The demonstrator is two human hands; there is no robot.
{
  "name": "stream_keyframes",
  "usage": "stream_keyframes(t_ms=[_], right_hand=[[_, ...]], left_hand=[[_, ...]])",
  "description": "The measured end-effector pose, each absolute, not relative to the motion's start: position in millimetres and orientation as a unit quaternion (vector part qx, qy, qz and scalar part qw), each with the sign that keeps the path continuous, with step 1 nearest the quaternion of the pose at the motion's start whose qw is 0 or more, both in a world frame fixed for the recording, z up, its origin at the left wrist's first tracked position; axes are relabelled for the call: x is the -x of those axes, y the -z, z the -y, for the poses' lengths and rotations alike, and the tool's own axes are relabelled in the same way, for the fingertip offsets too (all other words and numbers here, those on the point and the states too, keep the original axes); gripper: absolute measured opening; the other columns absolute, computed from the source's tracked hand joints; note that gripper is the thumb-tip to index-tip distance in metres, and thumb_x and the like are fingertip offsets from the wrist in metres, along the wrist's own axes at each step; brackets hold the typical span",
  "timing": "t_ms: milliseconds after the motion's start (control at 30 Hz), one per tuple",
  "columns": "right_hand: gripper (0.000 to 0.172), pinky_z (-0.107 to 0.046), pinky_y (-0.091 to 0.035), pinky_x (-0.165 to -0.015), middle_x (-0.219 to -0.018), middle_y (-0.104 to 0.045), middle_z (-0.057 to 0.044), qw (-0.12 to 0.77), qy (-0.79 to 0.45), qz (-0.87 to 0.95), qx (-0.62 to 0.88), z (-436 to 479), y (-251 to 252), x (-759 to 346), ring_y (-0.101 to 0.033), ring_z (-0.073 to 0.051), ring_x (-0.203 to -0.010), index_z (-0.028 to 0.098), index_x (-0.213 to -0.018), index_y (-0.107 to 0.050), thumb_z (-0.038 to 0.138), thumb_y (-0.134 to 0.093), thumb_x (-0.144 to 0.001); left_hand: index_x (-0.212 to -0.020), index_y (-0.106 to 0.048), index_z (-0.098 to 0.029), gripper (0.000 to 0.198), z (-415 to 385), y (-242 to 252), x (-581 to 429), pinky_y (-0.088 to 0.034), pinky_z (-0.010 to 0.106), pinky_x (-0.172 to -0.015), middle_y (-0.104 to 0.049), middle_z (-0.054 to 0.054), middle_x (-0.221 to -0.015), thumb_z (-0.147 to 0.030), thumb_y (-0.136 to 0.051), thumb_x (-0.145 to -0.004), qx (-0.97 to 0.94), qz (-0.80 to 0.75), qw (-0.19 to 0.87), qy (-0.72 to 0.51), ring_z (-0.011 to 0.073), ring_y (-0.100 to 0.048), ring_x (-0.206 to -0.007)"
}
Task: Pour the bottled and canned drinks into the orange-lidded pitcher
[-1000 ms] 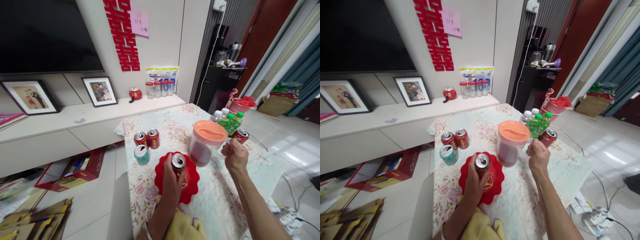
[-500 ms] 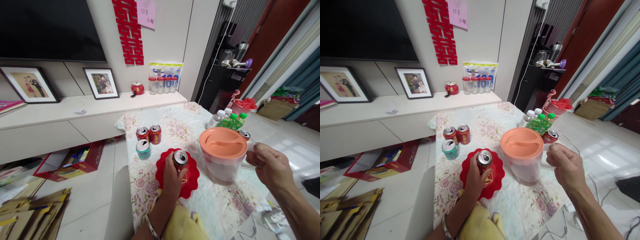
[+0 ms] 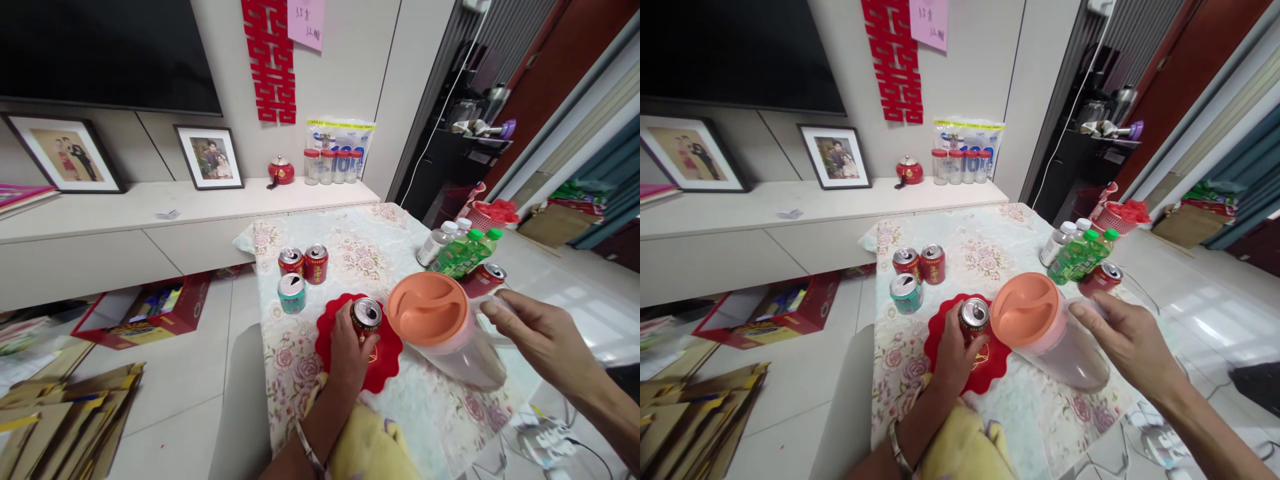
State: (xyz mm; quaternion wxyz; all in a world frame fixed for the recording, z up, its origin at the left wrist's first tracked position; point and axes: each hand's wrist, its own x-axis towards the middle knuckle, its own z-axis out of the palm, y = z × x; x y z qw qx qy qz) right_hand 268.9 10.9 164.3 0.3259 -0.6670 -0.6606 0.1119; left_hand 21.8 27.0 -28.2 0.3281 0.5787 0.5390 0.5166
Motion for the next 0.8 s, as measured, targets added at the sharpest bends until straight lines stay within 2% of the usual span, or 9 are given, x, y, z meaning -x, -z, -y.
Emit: stream_keyframes(t_ms=[133,333,533,800], right_hand=[[0.073,-0.027,-0.031,-0.046,-0.051,-0.037,0.005,0.281,-0.104,0.688,0.661,-12.3,-169.9,-265.4,-0.035,-0.013,-0.048,0.023,-0.057,-0.052,0.093,-0.052,-0.078],[0.077,-0.029,-0.038,-0.046,-0.050,-0.051,0.002,0.235,-0.066,0.720,0.649,-14.7,-173.4,-262.7,-0.044,-0.015,-0.045,0.022,-0.066,-0.063,0.094,-0.042,-0.082],[0.076,-0.029,-0.038,-0.046,-0.050,-0.047,0.003,0.229,-0.050,0.731,0.641,-18.3,-172.2,-260.3,-0.042,-0.014,-0.045,0.022,-0.065,-0.062,0.092,-0.042,-0.085],[0.075,-0.030,-0.036,-0.044,-0.046,-0.044,0.004,0.227,-0.033,0.743,0.628,-21.3,-177.1,-255.8,-0.041,-0.015,-0.042,0.023,-0.065,-0.063,0.093,-0.043,-0.084]], left_hand=[[-0.146,-0.043,-0.019,0.074,-27.1,29.1,-23.1,-0.049,0.060,-0.114,-0.060,0.018,-0.142,-0.012,-0.071,-0.078,-0.580,-0.542,0.317,-0.520,0.0364,-0.059,-0.136],[-0.146,-0.042,-0.019,0.074,-26.9,28.7,-24.8,-0.048,0.060,-0.114,-0.060,0.018,-0.143,-0.012,-0.072,-0.078,-0.578,-0.550,0.312,-0.516,0.0368,-0.059,-0.136],[-0.145,-0.045,-0.019,0.073,-26.8,28.6,-25.1,-0.051,0.058,-0.110,-0.062,0.018,-0.139,-0.014,-0.074,-0.079,-0.574,-0.555,0.311,-0.515,0.0369,-0.061,-0.133],[-0.145,-0.044,-0.019,0.072,-27.3,29.6,-23.6,-0.048,0.062,-0.113,-0.061,0.020,-0.143,-0.016,-0.075,-0.079,-0.579,-0.537,0.320,-0.523,0.0381,-0.060,-0.135]])
